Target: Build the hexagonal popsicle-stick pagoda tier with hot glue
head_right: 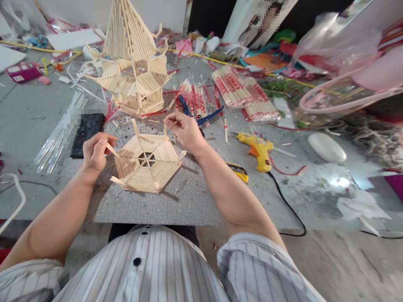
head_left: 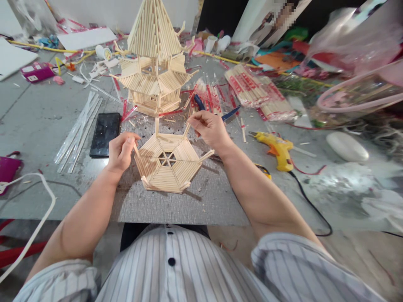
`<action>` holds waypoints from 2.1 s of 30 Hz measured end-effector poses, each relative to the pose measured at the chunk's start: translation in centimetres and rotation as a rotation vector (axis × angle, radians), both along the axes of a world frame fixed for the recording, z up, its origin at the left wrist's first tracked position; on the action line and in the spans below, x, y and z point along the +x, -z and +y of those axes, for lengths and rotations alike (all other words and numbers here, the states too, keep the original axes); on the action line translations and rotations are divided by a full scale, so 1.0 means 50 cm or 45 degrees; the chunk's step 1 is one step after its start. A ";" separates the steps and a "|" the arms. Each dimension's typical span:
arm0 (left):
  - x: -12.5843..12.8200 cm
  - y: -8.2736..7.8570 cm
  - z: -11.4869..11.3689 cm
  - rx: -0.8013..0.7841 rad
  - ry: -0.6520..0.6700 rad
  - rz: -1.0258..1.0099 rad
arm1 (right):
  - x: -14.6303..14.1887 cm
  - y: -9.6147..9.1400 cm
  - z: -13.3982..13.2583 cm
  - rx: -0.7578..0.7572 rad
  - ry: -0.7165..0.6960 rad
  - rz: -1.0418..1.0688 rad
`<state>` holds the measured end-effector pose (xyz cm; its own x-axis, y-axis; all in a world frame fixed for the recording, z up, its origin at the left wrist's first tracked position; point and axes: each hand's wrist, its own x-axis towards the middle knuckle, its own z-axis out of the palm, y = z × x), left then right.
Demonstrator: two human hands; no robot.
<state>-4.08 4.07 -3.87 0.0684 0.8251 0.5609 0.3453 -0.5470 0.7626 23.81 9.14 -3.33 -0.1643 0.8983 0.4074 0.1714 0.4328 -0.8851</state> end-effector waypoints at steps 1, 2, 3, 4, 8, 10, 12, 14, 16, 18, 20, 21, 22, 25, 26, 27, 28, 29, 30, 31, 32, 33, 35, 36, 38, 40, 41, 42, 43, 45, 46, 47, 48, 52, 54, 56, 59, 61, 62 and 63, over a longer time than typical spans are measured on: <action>0.000 0.000 0.000 0.001 0.002 -0.001 | 0.000 0.000 0.000 -0.001 0.000 0.002; 0.000 -0.001 0.000 -0.001 0.002 0.001 | 0.000 -0.001 -0.001 -0.001 -0.001 0.005; 0.000 -0.001 -0.001 -0.004 -0.001 0.004 | -0.001 -0.001 -0.001 0.000 -0.001 0.006; 0.000 -0.001 -0.001 -0.007 -0.003 0.008 | -0.001 -0.002 -0.001 0.002 -0.002 0.006; 0.000 0.000 -0.001 -0.011 -0.005 0.008 | -0.001 -0.002 0.000 0.006 -0.002 -0.001; 0.000 0.000 0.000 -0.010 -0.001 0.002 | -0.001 -0.001 0.000 0.006 0.002 -0.003; 0.000 -0.001 0.000 0.000 0.005 -0.002 | -0.001 0.000 0.000 0.009 0.004 0.001; 0.000 -0.001 -0.001 0.007 0.008 -0.006 | -0.001 0.000 0.000 0.010 0.000 0.006; 0.001 -0.002 -0.001 0.002 0.001 -0.005 | -0.001 0.001 0.000 0.010 -0.004 0.006; 0.002 -0.002 -0.001 -0.014 -0.007 0.002 | -0.001 0.001 0.000 0.008 -0.005 0.004; 0.002 -0.001 -0.001 -0.023 -0.008 0.005 | -0.001 0.000 0.000 0.003 -0.008 0.006; 0.002 -0.001 -0.001 -0.028 -0.008 0.005 | -0.001 0.000 0.000 -0.002 -0.008 0.007; 0.001 -0.001 -0.001 -0.029 -0.008 0.001 | -0.001 -0.001 0.000 -0.006 -0.008 0.008; 0.001 -0.001 0.000 -0.028 -0.005 -0.006 | -0.001 -0.001 -0.001 -0.011 -0.007 0.005; 0.001 -0.002 0.000 -0.025 -0.005 -0.005 | -0.001 -0.001 -0.001 -0.010 -0.008 0.004; 0.001 -0.002 -0.001 -0.023 -0.003 -0.004 | -0.001 -0.001 -0.001 -0.008 -0.008 0.003; 0.001 -0.003 -0.001 -0.020 -0.003 -0.003 | -0.001 0.000 -0.001 -0.006 -0.007 0.003; 0.001 -0.003 -0.001 -0.017 -0.005 -0.003 | 0.000 0.000 -0.001 -0.006 -0.007 0.002; 0.001 -0.003 -0.001 -0.015 -0.006 -0.002 | 0.000 0.001 -0.001 -0.006 -0.007 -0.001; 0.001 -0.003 -0.001 -0.015 -0.006 0.001 | 0.000 0.001 -0.001 -0.005 -0.008 -0.004; 0.001 -0.003 -0.001 -0.018 -0.008 0.006 | 0.000 0.001 0.000 -0.001 -0.009 -0.009; 0.001 -0.003 -0.001 -0.023 -0.011 0.013 | 0.000 0.002 0.000 0.005 -0.010 -0.014; 0.001 -0.003 -0.001 -0.039 -0.019 0.030 | 0.000 0.002 0.000 0.022 -0.012 -0.026; 0.002 -0.004 -0.002 -0.047 -0.024 0.036 | 0.001 0.003 0.000 0.028 -0.012 -0.030; 0.002 -0.005 -0.003 -0.048 -0.032 0.041 | 0.001 0.003 0.000 0.030 -0.013 -0.034; 0.002 -0.007 -0.003 -0.029 -0.028 0.042 | 0.001 0.002 0.000 0.025 -0.015 -0.029; 0.002 -0.007 -0.003 -0.018 -0.024 0.040 | 0.000 0.002 0.000 0.022 -0.015 -0.024; 0.002 -0.007 -0.003 -0.008 -0.018 0.037 | 0.000 0.002 0.000 0.020 -0.015 -0.022; 0.002 -0.007 -0.002 -0.001 -0.011 0.032 | 0.000 0.002 0.000 0.020 -0.016 -0.020; 0.001 -0.006 -0.002 0.002 -0.006 0.021 | -0.001 0.001 0.000 0.018 -0.016 -0.020; 0.001 -0.005 -0.001 -0.002 -0.006 0.017 | -0.001 0.000 0.000 0.016 -0.016 -0.019; 0.001 -0.005 -0.001 -0.008 -0.008 0.013 | -0.002 0.000 0.000 0.011 -0.016 -0.017; 0.002 -0.005 -0.001 -0.015 -0.012 0.011 | -0.002 0.000 -0.001 0.006 -0.015 -0.014; 0.004 -0.007 -0.003 -0.037 -0.019 0.000 | -0.002 0.000 -0.003 -0.011 -0.010 0.000; 0.005 -0.009 -0.004 -0.021 -0.008 -0.014 | 0.000 0.001 -0.004 -0.011 -0.012 0.019; 0.005 -0.010 -0.004 0.000 0.003 -0.023 | 0.002 0.001 -0.004 0.009 0.001 0.026; 0.004 -0.008 -0.003 0.015 0.006 -0.011 | 0.005 -0.003 -0.005 0.097 0.062 -0.050; 0.003 -0.006 -0.002 0.023 0.009 -0.003 | 0.006 -0.007 -0.008 0.186 0.097 -0.134; 0.002 -0.005 -0.002 0.024 0.013 0.004 | 0.006 -0.009 -0.010 0.231 0.107 -0.175; 0.002 -0.005 -0.002 0.028 0.017 0.012 | 0.006 -0.011 -0.011 0.270 0.117 -0.213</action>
<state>-3.98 3.96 -3.63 0.0847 0.8114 0.5783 0.3451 -0.5683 0.7469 24.12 8.57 -2.79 -0.1672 0.8100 0.5621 0.3544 0.5814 -0.7324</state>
